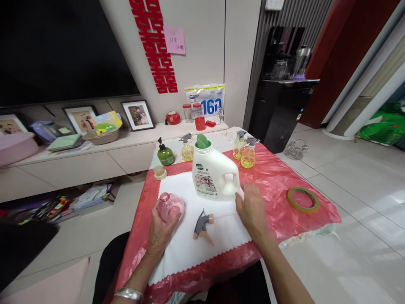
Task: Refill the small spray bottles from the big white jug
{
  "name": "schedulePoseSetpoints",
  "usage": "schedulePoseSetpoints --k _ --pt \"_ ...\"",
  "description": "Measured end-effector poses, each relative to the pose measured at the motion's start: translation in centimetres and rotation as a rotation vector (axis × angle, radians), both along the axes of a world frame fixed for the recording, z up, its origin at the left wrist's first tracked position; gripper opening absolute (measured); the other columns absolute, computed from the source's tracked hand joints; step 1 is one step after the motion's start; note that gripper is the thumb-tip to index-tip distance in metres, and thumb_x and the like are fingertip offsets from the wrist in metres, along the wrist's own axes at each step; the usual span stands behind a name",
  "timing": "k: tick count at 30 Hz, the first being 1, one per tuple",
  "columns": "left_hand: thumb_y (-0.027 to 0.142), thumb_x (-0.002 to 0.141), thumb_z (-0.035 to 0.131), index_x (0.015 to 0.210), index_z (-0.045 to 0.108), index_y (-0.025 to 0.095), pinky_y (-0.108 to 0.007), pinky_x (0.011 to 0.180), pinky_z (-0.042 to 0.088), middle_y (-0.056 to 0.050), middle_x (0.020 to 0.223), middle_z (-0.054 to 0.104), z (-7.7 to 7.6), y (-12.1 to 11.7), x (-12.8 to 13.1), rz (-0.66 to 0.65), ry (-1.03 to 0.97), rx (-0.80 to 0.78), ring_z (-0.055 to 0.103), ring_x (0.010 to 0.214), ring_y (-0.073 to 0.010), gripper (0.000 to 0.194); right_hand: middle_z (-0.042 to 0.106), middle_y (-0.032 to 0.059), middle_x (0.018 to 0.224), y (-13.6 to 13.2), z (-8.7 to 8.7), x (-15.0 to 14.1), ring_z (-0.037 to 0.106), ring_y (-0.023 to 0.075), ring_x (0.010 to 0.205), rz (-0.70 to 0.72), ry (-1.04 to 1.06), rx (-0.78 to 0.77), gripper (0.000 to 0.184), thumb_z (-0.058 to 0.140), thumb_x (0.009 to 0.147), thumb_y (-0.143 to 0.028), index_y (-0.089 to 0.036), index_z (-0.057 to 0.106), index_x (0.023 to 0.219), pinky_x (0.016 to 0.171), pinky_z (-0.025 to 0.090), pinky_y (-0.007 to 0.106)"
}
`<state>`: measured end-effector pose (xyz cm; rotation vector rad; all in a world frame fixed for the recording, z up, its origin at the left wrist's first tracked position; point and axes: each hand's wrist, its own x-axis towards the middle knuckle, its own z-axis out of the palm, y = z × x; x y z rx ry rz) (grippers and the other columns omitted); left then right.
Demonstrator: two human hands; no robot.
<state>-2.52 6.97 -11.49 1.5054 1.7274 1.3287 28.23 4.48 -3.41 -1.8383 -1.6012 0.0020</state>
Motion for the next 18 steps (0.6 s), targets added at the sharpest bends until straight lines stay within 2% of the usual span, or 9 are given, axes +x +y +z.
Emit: schedulePoseSetpoints --k 3,6,9,11,15,18 --pt "0.045 0.071 0.076 0.138 0.040 0.025 -0.055 0.109 0.049 -0.015 0.143 0.056 -0.1 0.1 0.0 -0.004 -0.010 -0.002 0.058 0.132 -0.0357 0.078 0.071 0.0136 0.108 -2.8 -1.4 -3.3 0.064 0.0265 0.100 0.185 -0.112 -0.090 0.030 0.047 0.089 -0.018 -0.016 0.064 0.114 0.088 0.050 0.040" --pt "0.047 0.070 0.076 0.139 0.039 0.026 -0.056 0.109 0.048 -0.015 0.145 0.055 -0.2 0.0 -0.1 -0.007 -0.015 -0.014 0.057 0.132 -0.0366 0.080 0.071 0.0064 0.104 -3.8 -2.2 -6.6 0.064 0.0236 0.097 0.338 -0.230 -0.184 0.031 0.053 0.083 -0.008 -0.023 0.066 0.106 0.083 0.046 0.035" --pt "0.047 0.070 0.077 0.138 0.041 0.029 -0.055 0.107 0.050 -0.013 0.143 0.057 -0.4 0.0 -0.1 -0.009 -0.027 0.009 0.059 0.130 -0.0354 0.079 0.070 0.0093 0.097 -3.6 -2.6 -8.6 0.062 0.0261 0.091 0.372 -0.326 -0.249 0.017 0.063 0.086 -0.020 -0.019 0.067 0.102 0.084 0.043 0.039" --pt "0.046 0.070 0.077 0.138 0.042 0.029 -0.053 0.107 0.051 -0.012 0.142 0.059 -0.3 0.0 -0.1 -0.005 -0.034 0.037 0.060 0.129 -0.0346 0.078 0.070 0.0128 0.094 -3.2 -2.6 -9.1 0.061 0.0283 0.089 0.358 -0.366 -0.281 0.017 0.067 0.086 -0.027 -0.016 0.068 0.099 0.082 0.042 0.042" --pt "0.043 0.071 0.077 0.139 0.042 0.027 -0.055 0.105 0.052 -0.014 0.143 0.058 0.1 -0.1 0.2 -0.003 -0.022 0.043 0.061 0.128 -0.0355 0.078 0.069 0.0143 0.088 -2.5 -1.9 -9.5 0.061 0.0301 0.087 0.366 -0.363 -0.314 0.004 0.066 0.083 -0.017 -0.015 0.068 0.085 0.075 0.043 0.041" --pt "0.042 0.074 0.074 0.140 0.040 0.025 -0.054 0.108 0.051 -0.015 0.145 0.057 0.2 -0.3 0.4 -0.031 -0.015 0.042 0.060 0.131 -0.0341 0.076 0.069 0.0115 0.089 -2.1 0.3 -9.4 0.062 0.0280 0.089 0.416 -0.276 -0.288 0.011 0.060 0.082 -0.008 -0.017 0.067 0.083 0.075 0.047 0.039"
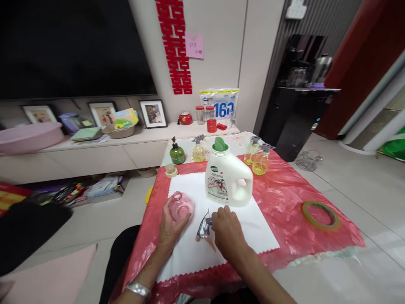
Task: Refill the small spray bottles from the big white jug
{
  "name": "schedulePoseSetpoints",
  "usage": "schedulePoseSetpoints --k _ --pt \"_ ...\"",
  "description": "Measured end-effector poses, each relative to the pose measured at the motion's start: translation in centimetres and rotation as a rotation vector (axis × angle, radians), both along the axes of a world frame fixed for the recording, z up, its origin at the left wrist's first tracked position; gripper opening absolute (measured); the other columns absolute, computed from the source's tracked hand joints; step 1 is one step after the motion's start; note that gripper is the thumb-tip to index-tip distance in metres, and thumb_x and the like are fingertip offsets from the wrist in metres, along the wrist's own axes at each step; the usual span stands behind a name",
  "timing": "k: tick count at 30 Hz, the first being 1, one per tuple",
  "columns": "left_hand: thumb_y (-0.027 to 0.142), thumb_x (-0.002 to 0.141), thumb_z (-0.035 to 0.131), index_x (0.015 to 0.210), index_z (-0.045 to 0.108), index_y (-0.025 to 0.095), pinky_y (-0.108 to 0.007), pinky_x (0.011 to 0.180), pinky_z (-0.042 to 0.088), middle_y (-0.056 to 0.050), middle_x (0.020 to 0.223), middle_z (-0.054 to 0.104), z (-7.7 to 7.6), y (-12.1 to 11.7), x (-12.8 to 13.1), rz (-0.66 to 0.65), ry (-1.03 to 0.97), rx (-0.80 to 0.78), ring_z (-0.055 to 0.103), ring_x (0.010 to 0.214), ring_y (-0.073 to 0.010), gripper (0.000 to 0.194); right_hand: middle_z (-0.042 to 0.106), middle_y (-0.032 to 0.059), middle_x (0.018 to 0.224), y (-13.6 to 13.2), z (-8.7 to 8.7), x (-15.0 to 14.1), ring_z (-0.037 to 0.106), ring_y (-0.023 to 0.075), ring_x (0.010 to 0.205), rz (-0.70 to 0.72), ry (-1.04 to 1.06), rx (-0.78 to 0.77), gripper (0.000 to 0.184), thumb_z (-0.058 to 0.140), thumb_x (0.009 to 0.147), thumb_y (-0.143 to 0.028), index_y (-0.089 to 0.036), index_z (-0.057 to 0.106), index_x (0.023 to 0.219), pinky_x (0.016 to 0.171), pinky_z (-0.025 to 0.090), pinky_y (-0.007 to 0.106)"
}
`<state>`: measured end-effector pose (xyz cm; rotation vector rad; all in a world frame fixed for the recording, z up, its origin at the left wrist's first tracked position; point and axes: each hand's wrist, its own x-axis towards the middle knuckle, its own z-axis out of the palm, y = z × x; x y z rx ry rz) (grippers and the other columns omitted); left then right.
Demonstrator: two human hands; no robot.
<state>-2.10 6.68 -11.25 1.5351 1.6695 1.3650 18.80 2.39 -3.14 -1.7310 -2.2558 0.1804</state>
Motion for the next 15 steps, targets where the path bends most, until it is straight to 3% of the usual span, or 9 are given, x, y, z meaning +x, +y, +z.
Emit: schedulePoseSetpoints --k 4,8,11,15 --pt "0.041 0.073 0.075 0.140 0.039 0.021 -0.052 0.112 0.048 -0.017 0.144 0.055 -0.5 0.1 0.2 0.016 0.035 0.045 0.055 0.136 -0.0334 0.079 0.069 0.0070 0.106 1.1 4.8 0.5 0.063 0.0207 0.090 0.068 0.281 0.064 0.023 0.052 0.097 -0.030 -0.023 0.064 0.115 0.078 0.052 0.034" --pt "0.039 0.069 0.077 0.141 0.038 0.021 -0.052 0.106 0.053 -0.017 0.140 0.058 -1.1 0.2 0.2 0.028 0.037 0.065 0.059 0.131 -0.0339 0.084 0.070 0.0046 0.113 3.3 8.8 -0.3 0.067 0.0229 0.100 0.081 1.036 0.102 0.026 0.063 0.091 -0.044 -0.029 0.066 0.112 0.086 0.054 0.038" --pt "0.038 0.067 0.079 0.141 0.038 0.023 -0.053 0.104 0.053 -0.017 0.139 0.058 -1.3 0.2 0.3 0.026 0.016 0.060 0.059 0.130 -0.0359 0.086 0.070 0.0046 0.114 5.2 9.6 -2.4 0.066 0.0235 0.106 0.102 1.383 0.091 0.023 0.067 0.089 -0.042 -0.028 0.066 0.108 0.090 0.054 0.039" --pt "0.035 0.066 0.080 0.141 0.036 0.027 -0.052 0.108 0.051 -0.015 0.139 0.058 -1.2 0.3 0.4 0.010 -0.002 0.067 0.058 0.131 -0.0355 0.087 0.069 0.0047 0.115 7.5 8.6 -5.1 0.065 0.0205 0.099 0.162 1.462 0.103 0.023 0.070 0.086 -0.043 -0.026 0.064 0.100 0.088 0.054 0.038"
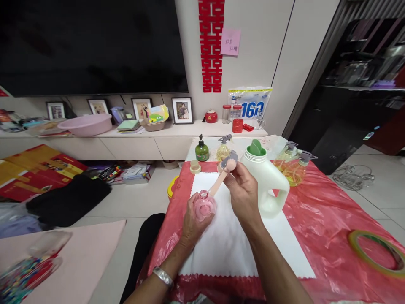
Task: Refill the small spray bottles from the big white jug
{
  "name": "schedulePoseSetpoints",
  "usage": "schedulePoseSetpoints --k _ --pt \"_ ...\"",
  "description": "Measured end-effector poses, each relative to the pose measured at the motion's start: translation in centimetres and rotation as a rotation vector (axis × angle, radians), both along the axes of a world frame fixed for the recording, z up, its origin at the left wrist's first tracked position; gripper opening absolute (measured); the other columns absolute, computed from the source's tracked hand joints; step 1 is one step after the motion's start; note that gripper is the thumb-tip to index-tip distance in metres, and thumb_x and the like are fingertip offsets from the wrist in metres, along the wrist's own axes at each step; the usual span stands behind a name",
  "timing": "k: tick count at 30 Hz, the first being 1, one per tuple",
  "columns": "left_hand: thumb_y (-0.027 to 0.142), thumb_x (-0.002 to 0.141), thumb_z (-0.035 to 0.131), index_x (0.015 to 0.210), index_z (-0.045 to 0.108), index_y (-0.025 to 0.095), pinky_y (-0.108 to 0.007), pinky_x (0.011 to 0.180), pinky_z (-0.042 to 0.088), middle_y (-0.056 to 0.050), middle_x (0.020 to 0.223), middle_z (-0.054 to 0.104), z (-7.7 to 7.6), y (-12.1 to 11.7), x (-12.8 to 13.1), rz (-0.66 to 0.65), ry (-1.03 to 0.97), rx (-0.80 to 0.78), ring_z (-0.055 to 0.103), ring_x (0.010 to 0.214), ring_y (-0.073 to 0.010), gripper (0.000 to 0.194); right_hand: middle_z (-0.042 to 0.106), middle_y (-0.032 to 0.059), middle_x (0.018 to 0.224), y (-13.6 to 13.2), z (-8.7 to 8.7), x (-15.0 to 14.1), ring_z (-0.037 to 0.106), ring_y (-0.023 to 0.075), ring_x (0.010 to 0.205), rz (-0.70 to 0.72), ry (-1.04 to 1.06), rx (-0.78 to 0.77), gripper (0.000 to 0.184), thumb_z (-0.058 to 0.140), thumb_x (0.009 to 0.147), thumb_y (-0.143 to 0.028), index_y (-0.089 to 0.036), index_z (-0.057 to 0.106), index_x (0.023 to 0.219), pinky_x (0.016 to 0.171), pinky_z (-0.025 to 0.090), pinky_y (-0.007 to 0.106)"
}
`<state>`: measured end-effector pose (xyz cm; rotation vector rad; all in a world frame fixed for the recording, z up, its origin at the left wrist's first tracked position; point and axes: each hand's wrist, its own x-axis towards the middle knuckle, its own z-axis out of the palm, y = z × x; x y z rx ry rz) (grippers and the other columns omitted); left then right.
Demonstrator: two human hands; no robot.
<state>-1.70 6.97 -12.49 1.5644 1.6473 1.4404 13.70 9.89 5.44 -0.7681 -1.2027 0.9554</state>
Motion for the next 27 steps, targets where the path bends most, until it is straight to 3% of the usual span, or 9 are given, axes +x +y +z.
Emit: schedulePoseSetpoints --k 4,10,13,18,22,27 --pt "0.033 0.065 0.080 0.141 0.036 0.026 -0.052 0.111 0.049 -0.016 0.139 0.058 0.1 0.0 0.1 0.003 0.006 0.012 0.058 0.132 -0.0358 0.088 0.069 0.0045 0.114 0.7 -0.5 -0.9 0.064 0.0199 0.096 -0.009 -0.041 0.029 0.024 0.068 0.087 -0.046 -0.026 0.062 0.098 0.086 0.054 0.037" --pt "0.033 0.066 0.079 0.140 0.038 0.025 -0.055 0.110 0.050 -0.015 0.139 0.059 0.3 -0.1 0.2 0.031 0.025 0.002 0.059 0.131 -0.0350 0.085 0.067 0.0008 0.099 0.3 1.0 -0.8 0.062 0.0194 0.092 -0.024 -0.085 0.060 0.020 0.072 0.086 -0.041 -0.028 0.065 0.099 0.083 0.051 0.035" --pt "0.032 0.064 0.079 0.140 0.039 0.022 -0.055 0.109 0.051 -0.016 0.139 0.059 0.4 -0.1 0.3 0.037 0.039 0.002 0.059 0.131 -0.0359 0.087 0.065 0.0009 0.093 0.2 0.8 -1.3 0.060 0.0194 0.089 0.034 -0.187 0.007 0.025 0.068 0.087 -0.047 -0.027 0.067 0.101 0.083 0.050 0.035" --pt "0.032 0.066 0.078 0.140 0.038 0.021 -0.054 0.108 0.051 -0.018 0.138 0.058 0.6 -0.1 0.5 0.056 0.047 0.003 0.059 0.130 -0.0353 0.085 0.067 0.0016 0.092 0.1 -2.2 -2.5 0.061 0.0195 0.087 0.133 -0.274 -0.069 0.029 0.067 0.086 -0.050 -0.024 0.068 0.100 0.080 0.051 0.034" --pt "0.034 0.067 0.079 0.140 0.041 0.019 -0.054 0.107 0.053 -0.018 0.135 0.061 0.5 -0.1 0.5 0.041 0.077 0.017 0.062 0.127 -0.0356 0.084 0.069 0.0033 0.099 0.4 -5.2 -2.9 0.063 0.0212 0.094 0.181 -0.336 -0.109 0.029 0.067 0.086 -0.047 -0.023 0.068 0.101 0.088 0.050 0.037" --pt "0.035 0.068 0.078 0.141 0.040 0.016 -0.053 0.108 0.053 -0.020 0.135 0.061 0.1 0.1 0.6 0.069 0.100 0.047 0.062 0.127 -0.0346 0.084 0.069 0.0035 0.101 0.6 -7.0 -2.9 0.063 0.0219 0.098 0.183 -0.335 -0.139 0.028 0.066 0.087 -0.047 -0.024 0.067 0.101 0.092 0.049 0.037"
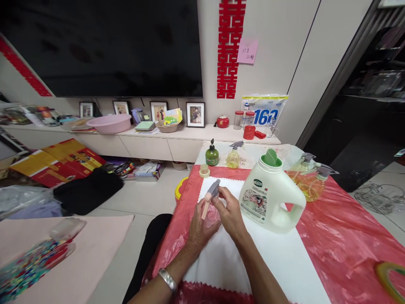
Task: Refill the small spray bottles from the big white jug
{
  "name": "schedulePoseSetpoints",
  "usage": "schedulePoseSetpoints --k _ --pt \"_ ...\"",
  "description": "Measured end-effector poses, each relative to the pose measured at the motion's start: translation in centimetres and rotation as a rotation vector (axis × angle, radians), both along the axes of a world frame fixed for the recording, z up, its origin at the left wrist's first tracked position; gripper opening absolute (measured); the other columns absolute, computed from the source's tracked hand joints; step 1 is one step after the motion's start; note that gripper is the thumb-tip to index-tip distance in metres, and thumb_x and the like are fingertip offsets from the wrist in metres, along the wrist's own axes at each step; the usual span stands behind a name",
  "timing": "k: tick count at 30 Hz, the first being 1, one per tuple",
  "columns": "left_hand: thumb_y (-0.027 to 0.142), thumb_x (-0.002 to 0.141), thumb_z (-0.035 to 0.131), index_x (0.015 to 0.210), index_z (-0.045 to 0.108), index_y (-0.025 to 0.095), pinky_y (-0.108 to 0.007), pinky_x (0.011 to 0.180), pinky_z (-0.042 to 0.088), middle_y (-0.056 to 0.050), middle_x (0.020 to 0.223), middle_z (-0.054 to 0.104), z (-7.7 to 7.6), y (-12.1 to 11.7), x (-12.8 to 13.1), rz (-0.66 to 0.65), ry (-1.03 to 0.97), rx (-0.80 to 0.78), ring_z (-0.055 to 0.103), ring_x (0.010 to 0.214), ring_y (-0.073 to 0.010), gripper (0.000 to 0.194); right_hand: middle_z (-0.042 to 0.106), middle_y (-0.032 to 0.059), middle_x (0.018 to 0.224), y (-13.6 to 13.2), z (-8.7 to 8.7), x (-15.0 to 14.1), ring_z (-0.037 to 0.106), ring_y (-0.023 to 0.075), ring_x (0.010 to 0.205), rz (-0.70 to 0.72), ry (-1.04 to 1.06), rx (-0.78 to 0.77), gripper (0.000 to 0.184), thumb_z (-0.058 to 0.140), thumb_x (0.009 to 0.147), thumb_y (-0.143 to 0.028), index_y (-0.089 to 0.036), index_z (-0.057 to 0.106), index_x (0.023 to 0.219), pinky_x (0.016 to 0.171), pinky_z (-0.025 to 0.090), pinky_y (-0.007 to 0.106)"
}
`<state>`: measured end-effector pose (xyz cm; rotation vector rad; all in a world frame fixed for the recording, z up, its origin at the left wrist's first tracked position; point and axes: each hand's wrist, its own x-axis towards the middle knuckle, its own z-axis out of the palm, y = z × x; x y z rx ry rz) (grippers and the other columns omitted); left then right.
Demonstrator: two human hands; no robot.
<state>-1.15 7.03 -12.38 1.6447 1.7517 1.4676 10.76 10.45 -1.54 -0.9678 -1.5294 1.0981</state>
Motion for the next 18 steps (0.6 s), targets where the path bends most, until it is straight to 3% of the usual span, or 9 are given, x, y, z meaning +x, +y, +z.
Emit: schedulePoseSetpoints --k 10,18 --pt "0.036 0.070 0.077 0.139 0.048 0.015 -0.054 0.106 0.053 -0.022 0.132 0.063 -0.4 0.3 0.4 0.029 -0.027 0.032 0.063 0.124 -0.0371 0.078 0.073 0.0044 0.099 -0.6 -1.1 -1.3 0.069 0.0219 0.095 0.001 0.144 -0.069 0.039 0.064 0.086 -0.054 -0.023 0.067 0.109 0.086 0.057 0.034" --pt "0.038 0.070 0.081 0.137 0.060 0.017 -0.052 0.110 0.052 -0.022 0.133 0.067 -2.1 0.7 0.0 0.038 -0.118 0.144 0.064 0.126 -0.0382 0.073 0.074 0.0047 0.091 -0.4 -3.0 -1.5 0.070 0.0211 0.083 -0.099 0.101 0.046 0.039 0.063 0.086 -0.055 -0.021 0.069 0.104 0.077 0.057 0.031"
